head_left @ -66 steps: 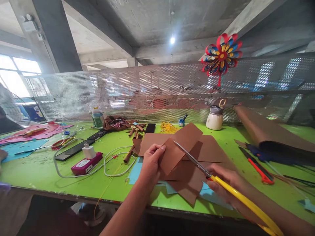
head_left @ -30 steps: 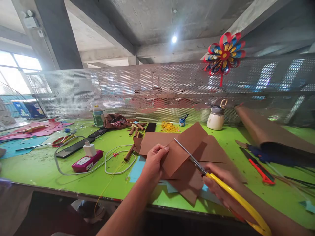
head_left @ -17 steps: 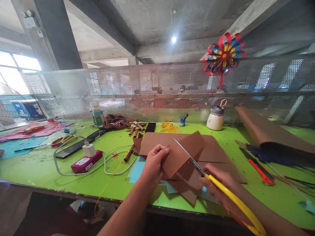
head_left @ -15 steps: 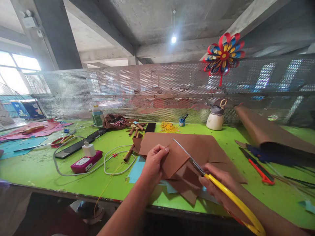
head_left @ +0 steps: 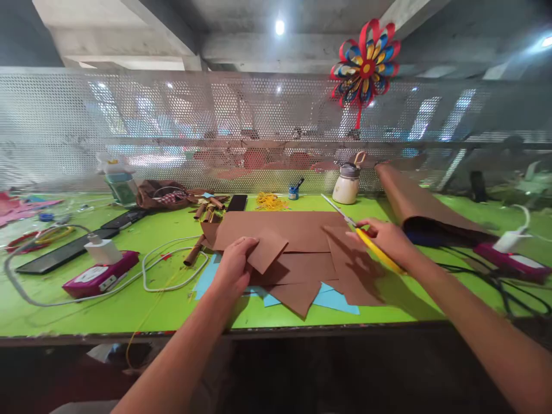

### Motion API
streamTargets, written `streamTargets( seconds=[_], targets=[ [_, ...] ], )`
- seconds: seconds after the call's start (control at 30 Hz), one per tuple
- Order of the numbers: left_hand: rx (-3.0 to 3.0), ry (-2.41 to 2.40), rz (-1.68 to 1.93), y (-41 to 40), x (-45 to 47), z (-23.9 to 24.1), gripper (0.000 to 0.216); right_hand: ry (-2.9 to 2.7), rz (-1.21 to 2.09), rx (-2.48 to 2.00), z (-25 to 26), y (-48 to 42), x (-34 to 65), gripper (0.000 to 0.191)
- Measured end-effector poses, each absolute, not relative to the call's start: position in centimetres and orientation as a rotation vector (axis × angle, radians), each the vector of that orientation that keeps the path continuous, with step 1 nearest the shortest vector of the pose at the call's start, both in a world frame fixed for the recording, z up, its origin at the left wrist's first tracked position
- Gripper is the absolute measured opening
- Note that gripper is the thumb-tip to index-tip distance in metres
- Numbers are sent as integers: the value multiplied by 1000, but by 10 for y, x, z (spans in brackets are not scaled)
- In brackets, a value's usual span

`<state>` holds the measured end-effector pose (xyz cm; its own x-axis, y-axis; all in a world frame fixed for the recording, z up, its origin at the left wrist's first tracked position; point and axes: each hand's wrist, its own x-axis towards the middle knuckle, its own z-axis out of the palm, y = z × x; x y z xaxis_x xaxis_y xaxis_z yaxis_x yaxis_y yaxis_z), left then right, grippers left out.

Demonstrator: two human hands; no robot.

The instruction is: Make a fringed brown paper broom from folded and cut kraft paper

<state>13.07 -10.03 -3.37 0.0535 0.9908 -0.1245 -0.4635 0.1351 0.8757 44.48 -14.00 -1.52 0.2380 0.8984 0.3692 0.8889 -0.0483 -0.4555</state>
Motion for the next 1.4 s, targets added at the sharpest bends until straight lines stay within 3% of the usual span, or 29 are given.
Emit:
streamTargets(
  seconds=[0.23, 0.57, 0.7, 0.87, 1.07, 1.2, 1.3, 1.4],
  targets=[
    [753, 904, 1293, -101, 133, -33, 22, -1546, -214, -2435, -42, -107, 488, 42],
    [779, 912, 1328, -98, 132, -38, 21, -1715, -357, -2394, -41, -126, 465, 38],
    [839, 890, 1449, -102, 131, -35, 19, -1863, -149, -2226, -44, -148, 436, 52],
    [953, 958, 1466, -106, 136, -32, 17, -1801, -121, -2164, -57, -156, 421, 70],
    [970, 931, 1445, -97, 137, -43, 16, -1646, 269, -1893, -62, -151, 429, 53],
    [934, 920, 1441, -97, 136, -43, 15, -1626, 384, -1601, -52, -160, 435, 53],
    [886, 862, 1498, -98, 136, -38, 15, -1612, 232, -1422, -24, -176, 433, 67],
    [849, 791, 1575, -97, 134, -33, 17, -1564, -322, -1359, 16, -202, 418, 63]
  ],
)
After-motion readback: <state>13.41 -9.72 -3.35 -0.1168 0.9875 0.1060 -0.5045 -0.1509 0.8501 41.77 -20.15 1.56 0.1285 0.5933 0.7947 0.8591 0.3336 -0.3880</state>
